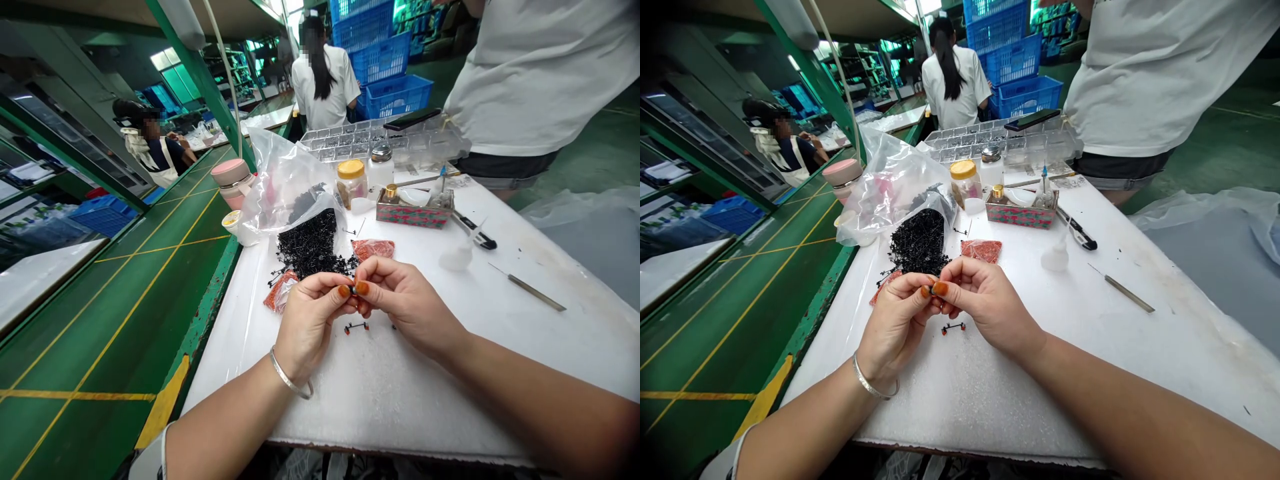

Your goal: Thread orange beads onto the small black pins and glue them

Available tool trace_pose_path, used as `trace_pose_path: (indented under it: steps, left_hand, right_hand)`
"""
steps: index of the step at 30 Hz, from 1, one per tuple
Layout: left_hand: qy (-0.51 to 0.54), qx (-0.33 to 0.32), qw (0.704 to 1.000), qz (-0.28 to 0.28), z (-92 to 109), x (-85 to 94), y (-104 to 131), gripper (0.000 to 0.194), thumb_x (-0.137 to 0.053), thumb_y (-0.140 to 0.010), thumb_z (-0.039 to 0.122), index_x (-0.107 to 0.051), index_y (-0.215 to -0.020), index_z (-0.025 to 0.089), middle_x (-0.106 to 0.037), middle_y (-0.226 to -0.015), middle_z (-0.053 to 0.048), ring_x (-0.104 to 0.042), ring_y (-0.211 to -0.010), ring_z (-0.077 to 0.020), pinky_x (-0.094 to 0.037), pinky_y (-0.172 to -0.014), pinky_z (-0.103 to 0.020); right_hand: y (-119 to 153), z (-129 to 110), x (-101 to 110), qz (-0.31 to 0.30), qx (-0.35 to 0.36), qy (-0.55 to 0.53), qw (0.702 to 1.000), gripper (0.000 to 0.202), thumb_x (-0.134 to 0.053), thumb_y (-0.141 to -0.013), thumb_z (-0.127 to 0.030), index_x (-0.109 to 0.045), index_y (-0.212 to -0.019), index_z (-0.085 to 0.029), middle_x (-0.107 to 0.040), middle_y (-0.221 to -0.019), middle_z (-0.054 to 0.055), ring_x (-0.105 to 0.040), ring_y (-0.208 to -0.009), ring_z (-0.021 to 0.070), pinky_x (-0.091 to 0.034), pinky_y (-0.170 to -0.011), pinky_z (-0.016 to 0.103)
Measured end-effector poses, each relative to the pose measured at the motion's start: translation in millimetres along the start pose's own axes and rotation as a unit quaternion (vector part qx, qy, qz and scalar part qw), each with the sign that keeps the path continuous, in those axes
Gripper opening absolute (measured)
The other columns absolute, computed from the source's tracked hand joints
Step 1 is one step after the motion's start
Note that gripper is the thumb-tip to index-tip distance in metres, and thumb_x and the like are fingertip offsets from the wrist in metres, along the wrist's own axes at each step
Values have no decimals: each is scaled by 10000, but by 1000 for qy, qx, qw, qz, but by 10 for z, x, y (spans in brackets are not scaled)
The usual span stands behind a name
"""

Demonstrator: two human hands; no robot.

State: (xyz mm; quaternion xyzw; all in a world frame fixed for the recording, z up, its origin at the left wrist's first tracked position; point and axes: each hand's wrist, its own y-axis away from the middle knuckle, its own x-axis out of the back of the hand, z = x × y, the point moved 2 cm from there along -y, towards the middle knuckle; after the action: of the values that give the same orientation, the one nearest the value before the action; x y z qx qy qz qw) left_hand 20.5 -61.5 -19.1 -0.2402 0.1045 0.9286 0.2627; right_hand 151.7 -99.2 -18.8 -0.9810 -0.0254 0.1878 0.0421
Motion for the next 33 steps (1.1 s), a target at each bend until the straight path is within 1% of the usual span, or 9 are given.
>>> trace_pose_path:
  steps: [4,8,11,14,18,21,26,30,33]
  left_hand:
    - [-18,-21,1000,-4,0,0,20,33,-747,-759,190,-729,-773,166,-703,-705,-14,-654,-635,-111,-542,-646,-231]
    - [-47,-41,998,25,6,23,48,43,-764,-742,191,-738,-772,175,-722,-774,-17,-653,-647,-104,-547,-653,-227]
    - [-60,-43,997,33,10,24,62,50,-770,-735,197,-741,-767,172,-725,-780,-23,-654,-647,-107,-554,-644,-226]
    - [-57,-34,997,35,15,9,66,59,-780,-720,188,-738,-755,166,-726,-774,-24,-652,-621,-98,-553,-622,-211]
    - [-41,-15,998,44,18,-12,76,120,-818,-662,185,-723,-724,148,-723,-764,-27,-635,-574,-91,-548,-585,-210]
    - [-29,-7,999,38,12,-24,91,134,-825,-653,189,-716,-716,144,-721,-765,-24,-639,-576,-96,-551,-587,-223]
    - [-14,4,1000,14,-10,-28,92,104,-803,-693,199,-724,-740,153,-725,-775,-22,-664,-620,-108,-561,-636,-232]
    - [0,15,1000,-16,-4,-25,69,74,-775,-734,197,-726,-762,149,-718,-742,-25,-669,-635,-107,-554,-641,-211]
    - [18,35,999,-21,18,-6,47,115,-795,-714,210,-719,-765,140,-707,-704,-26,-665,-626,-100,-549,-626,-190]
  right_hand:
    - [22,-11,-21,9,4,-1,1000,265,-754,-744,-373,-582,-770,-173,-606,-661,-28,-573,-602,83,-479,-557,208]
    - [48,-24,-45,31,12,10,999,275,-756,-741,-374,-568,-742,-174,-607,-665,-24,-586,-607,87,-503,-562,215]
    - [60,-12,-50,41,0,10,999,302,-769,-720,-392,-560,-726,-173,-618,-678,-16,-594,-601,93,-523,-561,227]
    - [58,24,-38,25,-17,-11,999,297,-769,-723,-388,-564,-741,-173,-623,-682,-19,-596,-598,91,-536,-568,231]
    - [56,53,-27,3,-27,-28,999,307,-762,-728,-402,-558,-752,-174,-623,-679,-16,-593,-612,92,-527,-570,228]
    - [72,29,-45,10,-15,-11,1000,344,-783,-697,-424,-553,-742,-173,-606,-665,-21,-585,-610,94,-508,-564,226]
    - [87,-51,-78,34,36,35,998,326,-789,-694,-402,-562,-722,-169,-583,-627,-32,-558,-582,83,-477,-554,218]
    - [62,-74,-66,11,19,28,999,337,-781,-696,-429,-570,-732,-168,-587,-650,-27,-572,-604,91,-487,-567,225]
    - [46,-82,-35,-6,-1,21,1000,330,-762,-717,-444,-589,-753,-165,-597,-662,-23,-576,-611,92,-496,-581,229]
